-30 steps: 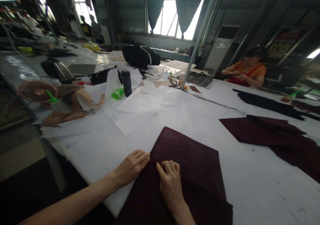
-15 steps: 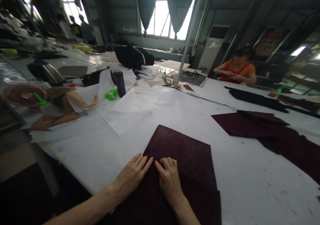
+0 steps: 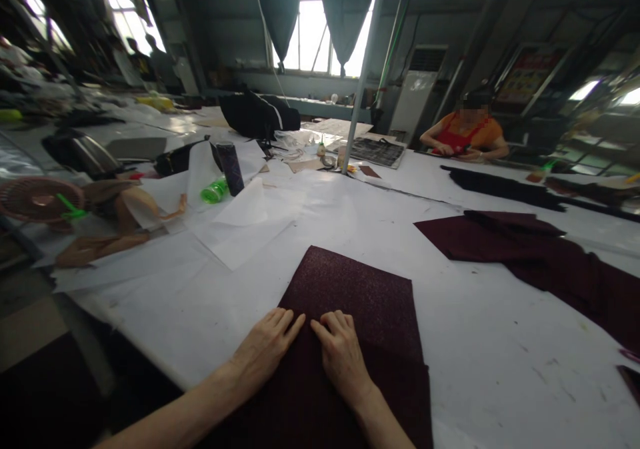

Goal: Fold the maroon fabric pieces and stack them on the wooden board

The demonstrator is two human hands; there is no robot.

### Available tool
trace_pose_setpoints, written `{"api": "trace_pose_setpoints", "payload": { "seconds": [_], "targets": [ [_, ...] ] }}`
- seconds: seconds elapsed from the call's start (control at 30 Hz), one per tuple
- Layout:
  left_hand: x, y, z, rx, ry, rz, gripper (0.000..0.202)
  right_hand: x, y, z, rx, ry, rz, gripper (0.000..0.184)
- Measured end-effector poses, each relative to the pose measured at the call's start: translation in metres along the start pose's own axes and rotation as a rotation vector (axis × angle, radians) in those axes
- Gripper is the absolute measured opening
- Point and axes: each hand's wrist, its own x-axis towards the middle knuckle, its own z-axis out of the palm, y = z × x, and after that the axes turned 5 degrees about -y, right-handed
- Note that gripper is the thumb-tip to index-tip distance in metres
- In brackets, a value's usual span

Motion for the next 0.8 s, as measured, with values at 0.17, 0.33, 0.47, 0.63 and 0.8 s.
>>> {"api": "trace_pose_setpoints", "payload": {
  "seconds": [0.17,0.33,0.47,0.63,0.8],
  "targets": [
    [0.004,0.004,0.004,0.008,0.018,0.045,0.049,-0.004,0.003,-0.007,0.006,-0.018,-0.007,0.039],
    [0.007,0.012,-0.001,-0.004,-0.041,0.019,0.052,-0.013,0.008,-0.013,-0.001,-0.052,0.014,0.036],
    [0.011,0.019,-0.002,0.006,-0.047,0.061,0.049,-0.022,0.013,-0.017,-0.016,-0.041,0.014,0.030],
    [0.014,0.029,-0.007,0.038,-0.079,0.054,0.057,-0.031,0.016,-0.026,-0.034,-0.050,0.025,0.033],
    [0.019,0.037,-0.009,0.071,-0.058,0.090,0.054,-0.041,0.023,-0.034,-0.038,-0.054,0.027,0.035]
  ]
}}
